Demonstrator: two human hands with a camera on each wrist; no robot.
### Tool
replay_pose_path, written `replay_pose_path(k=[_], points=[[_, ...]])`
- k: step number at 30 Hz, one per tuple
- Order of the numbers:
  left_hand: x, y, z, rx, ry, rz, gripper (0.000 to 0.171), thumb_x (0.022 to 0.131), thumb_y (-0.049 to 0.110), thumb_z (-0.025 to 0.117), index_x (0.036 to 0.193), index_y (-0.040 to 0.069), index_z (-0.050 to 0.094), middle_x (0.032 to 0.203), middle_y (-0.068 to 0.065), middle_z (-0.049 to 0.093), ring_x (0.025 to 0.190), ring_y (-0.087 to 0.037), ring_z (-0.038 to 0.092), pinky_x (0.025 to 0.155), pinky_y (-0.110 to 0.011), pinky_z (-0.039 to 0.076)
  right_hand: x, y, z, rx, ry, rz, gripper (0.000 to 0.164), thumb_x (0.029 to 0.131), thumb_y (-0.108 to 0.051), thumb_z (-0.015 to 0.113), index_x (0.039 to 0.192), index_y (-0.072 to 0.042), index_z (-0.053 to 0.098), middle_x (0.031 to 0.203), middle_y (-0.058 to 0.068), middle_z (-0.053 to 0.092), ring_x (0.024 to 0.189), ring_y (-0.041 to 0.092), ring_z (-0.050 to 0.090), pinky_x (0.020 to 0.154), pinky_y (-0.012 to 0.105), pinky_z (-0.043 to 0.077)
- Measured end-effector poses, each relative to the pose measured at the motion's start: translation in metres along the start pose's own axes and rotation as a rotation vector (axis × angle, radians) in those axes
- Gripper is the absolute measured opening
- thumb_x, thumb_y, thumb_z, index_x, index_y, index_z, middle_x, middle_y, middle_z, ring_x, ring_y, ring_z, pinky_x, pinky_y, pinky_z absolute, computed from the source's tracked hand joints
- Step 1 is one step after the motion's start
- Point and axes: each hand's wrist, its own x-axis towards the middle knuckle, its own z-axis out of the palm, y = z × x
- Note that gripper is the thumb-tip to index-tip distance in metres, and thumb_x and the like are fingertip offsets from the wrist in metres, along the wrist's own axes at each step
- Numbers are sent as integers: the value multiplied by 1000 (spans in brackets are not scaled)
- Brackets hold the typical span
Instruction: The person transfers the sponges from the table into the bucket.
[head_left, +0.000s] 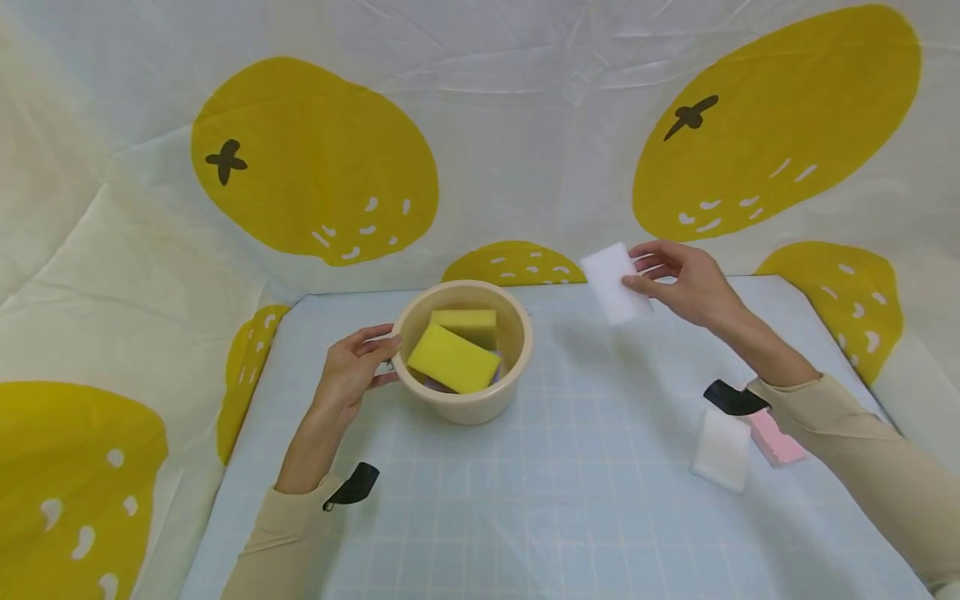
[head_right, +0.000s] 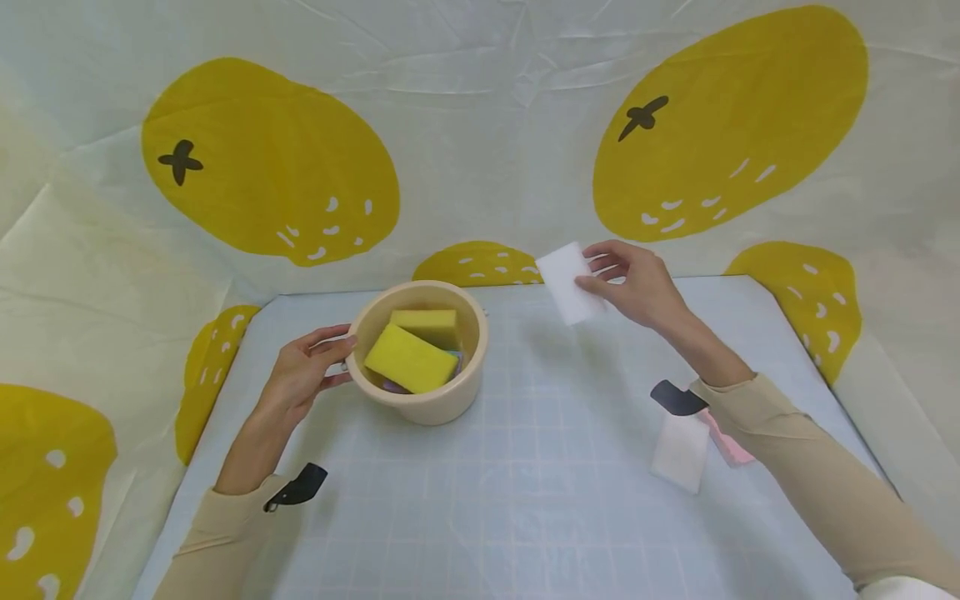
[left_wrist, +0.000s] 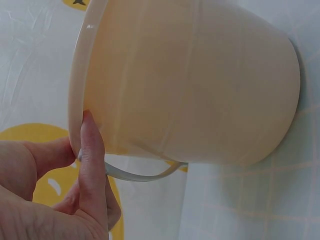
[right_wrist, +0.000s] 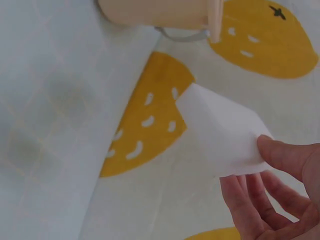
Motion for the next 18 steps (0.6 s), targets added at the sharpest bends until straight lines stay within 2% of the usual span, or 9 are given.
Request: replay_pose_path(k=[12,14,18], points=[[1,0,0,-6,-6,6,51,98,26,73,142,8,58,131,-16,62,99,-17,67,77,-29,63,18,-37,20,33,4,-84,46,96,-28,76,135,-6,62,124,18,67,111,33,63,75,9,50],[0,0,-1,-2,-4,5,51,98,27,73,143,8,58,132,-16,62,100,-18,67,77,-29,63,21,-42,24,41,-3,-92,46,96,-27,76,134,-6,63,125,17,67,112,32,63,81,14,54],[0,0,-1,4,1,-8,50,98,27,73,142,9,58,132,-15,62,103,-20,67,78,-29,63,26,-52,33,56,-4,-108,45,96,-24,76,134,-6,63,125,15,67,111,31,64,90,32,60]])
